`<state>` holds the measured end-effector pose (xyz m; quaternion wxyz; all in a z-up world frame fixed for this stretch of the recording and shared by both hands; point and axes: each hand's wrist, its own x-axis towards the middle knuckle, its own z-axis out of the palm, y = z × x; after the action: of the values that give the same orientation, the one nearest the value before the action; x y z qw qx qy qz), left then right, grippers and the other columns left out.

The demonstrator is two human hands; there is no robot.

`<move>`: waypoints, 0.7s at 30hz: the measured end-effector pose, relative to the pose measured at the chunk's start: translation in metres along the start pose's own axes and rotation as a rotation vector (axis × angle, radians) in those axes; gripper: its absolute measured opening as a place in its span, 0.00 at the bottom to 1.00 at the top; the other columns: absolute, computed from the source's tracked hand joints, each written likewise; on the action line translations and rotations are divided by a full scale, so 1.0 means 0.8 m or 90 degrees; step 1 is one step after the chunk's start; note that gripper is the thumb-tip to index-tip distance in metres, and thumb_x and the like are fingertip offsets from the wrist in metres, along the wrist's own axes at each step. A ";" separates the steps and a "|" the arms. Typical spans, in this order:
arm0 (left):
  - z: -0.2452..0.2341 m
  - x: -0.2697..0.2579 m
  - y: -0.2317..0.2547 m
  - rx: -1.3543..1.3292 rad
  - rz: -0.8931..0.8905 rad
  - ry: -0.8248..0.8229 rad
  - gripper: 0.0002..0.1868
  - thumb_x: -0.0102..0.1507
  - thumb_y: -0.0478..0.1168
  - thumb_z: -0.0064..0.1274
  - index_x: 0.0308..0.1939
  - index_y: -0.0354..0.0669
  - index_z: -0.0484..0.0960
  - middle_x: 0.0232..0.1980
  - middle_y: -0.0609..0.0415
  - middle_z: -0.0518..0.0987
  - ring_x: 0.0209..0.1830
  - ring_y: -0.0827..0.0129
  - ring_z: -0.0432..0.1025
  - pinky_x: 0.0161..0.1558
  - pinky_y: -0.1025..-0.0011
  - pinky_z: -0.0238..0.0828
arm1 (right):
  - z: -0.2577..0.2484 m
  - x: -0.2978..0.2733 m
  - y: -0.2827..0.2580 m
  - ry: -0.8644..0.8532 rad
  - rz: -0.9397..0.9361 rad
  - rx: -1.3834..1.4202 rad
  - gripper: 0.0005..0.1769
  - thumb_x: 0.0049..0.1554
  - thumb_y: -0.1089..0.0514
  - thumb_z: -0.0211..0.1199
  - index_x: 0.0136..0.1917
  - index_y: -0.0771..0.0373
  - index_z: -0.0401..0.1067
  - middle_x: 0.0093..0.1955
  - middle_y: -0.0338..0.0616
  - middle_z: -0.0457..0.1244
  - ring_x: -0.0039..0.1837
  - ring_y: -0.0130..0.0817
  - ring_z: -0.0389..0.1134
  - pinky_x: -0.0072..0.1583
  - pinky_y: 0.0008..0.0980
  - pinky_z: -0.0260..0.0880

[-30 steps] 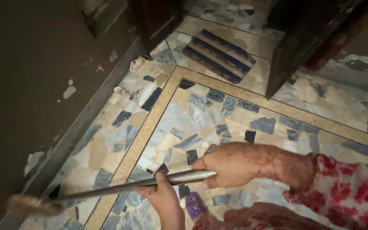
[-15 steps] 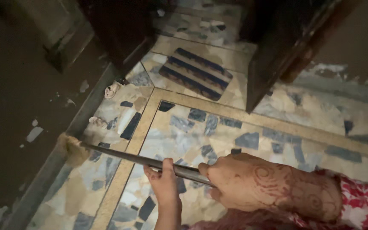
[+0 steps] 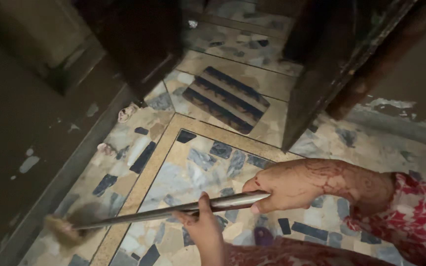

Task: The person sweeps a mosaic-tiled floor using a broom with a metal handle. They move the broom back and forth across the floor surface, covering different areas of the room in a repetitive cleaning motion.

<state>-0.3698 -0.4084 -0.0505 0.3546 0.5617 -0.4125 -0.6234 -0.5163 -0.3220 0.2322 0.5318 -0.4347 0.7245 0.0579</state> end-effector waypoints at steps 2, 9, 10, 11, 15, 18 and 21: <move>0.023 -0.011 -0.010 0.007 -0.029 -0.035 0.59 0.61 0.46 0.62 0.78 0.23 0.34 0.64 0.31 0.70 0.61 0.58 0.71 0.58 0.68 0.68 | -0.001 -0.006 0.022 0.026 0.010 -0.048 0.19 0.60 0.43 0.55 0.60 0.53 0.69 0.37 0.42 0.66 0.42 0.38 0.69 0.49 0.43 0.69; 0.127 -0.044 0.032 0.157 -0.223 -0.263 0.55 0.59 0.47 0.59 0.80 0.36 0.40 0.32 0.48 0.75 0.28 0.66 0.70 0.28 0.65 0.60 | 0.006 -0.045 0.096 0.129 0.116 -0.048 0.17 0.62 0.47 0.52 0.60 0.55 0.67 0.42 0.47 0.68 0.49 0.44 0.71 0.56 0.48 0.71; 0.143 -0.048 0.042 0.189 -0.231 -0.282 0.55 0.60 0.47 0.59 0.80 0.37 0.39 0.34 0.48 0.76 0.30 0.67 0.72 0.29 0.66 0.63 | 0.004 -0.051 0.105 0.138 0.129 -0.049 0.17 0.62 0.47 0.52 0.60 0.57 0.67 0.41 0.47 0.67 0.48 0.45 0.71 0.54 0.48 0.71; 0.159 -0.052 0.051 0.222 -0.238 -0.301 0.55 0.60 0.47 0.58 0.80 0.38 0.37 0.36 0.49 0.78 0.31 0.68 0.74 0.30 0.68 0.65 | 0.002 -0.056 0.114 0.146 0.142 -0.050 0.17 0.63 0.47 0.51 0.60 0.59 0.67 0.40 0.48 0.67 0.46 0.45 0.71 0.52 0.48 0.71; 0.211 -0.054 0.078 0.127 -0.196 -0.394 0.42 0.57 0.41 0.59 0.72 0.41 0.55 0.37 0.55 0.79 0.31 0.71 0.75 0.31 0.70 0.70 | 0.011 -0.071 0.134 0.280 0.126 -0.108 0.20 0.62 0.51 0.53 0.61 0.67 0.64 0.33 0.49 0.65 0.37 0.46 0.70 0.40 0.47 0.72; 0.233 -0.057 0.088 0.036 -0.163 -0.438 0.34 0.56 0.36 0.60 0.66 0.39 0.67 0.35 0.54 0.78 0.29 0.69 0.72 0.31 0.70 0.71 | 0.017 -0.083 0.136 0.316 0.082 -0.188 0.27 0.52 0.62 0.58 0.62 0.81 0.62 0.29 0.49 0.66 0.33 0.40 0.71 0.35 0.39 0.72; 0.241 -0.069 0.094 -0.049 -0.123 -0.449 0.32 0.56 0.34 0.59 0.64 0.38 0.69 0.35 0.56 0.76 0.27 0.72 0.70 0.31 0.70 0.74 | 0.020 -0.098 0.128 0.303 0.098 -0.167 0.37 0.53 0.63 0.57 0.71 0.85 0.53 0.30 0.45 0.66 0.33 0.37 0.70 0.35 0.37 0.72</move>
<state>-0.5564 -0.3670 0.0462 0.1504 0.3348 -0.4307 -0.8245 -0.5711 -0.2058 0.2510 0.2798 -0.4450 0.8461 0.0879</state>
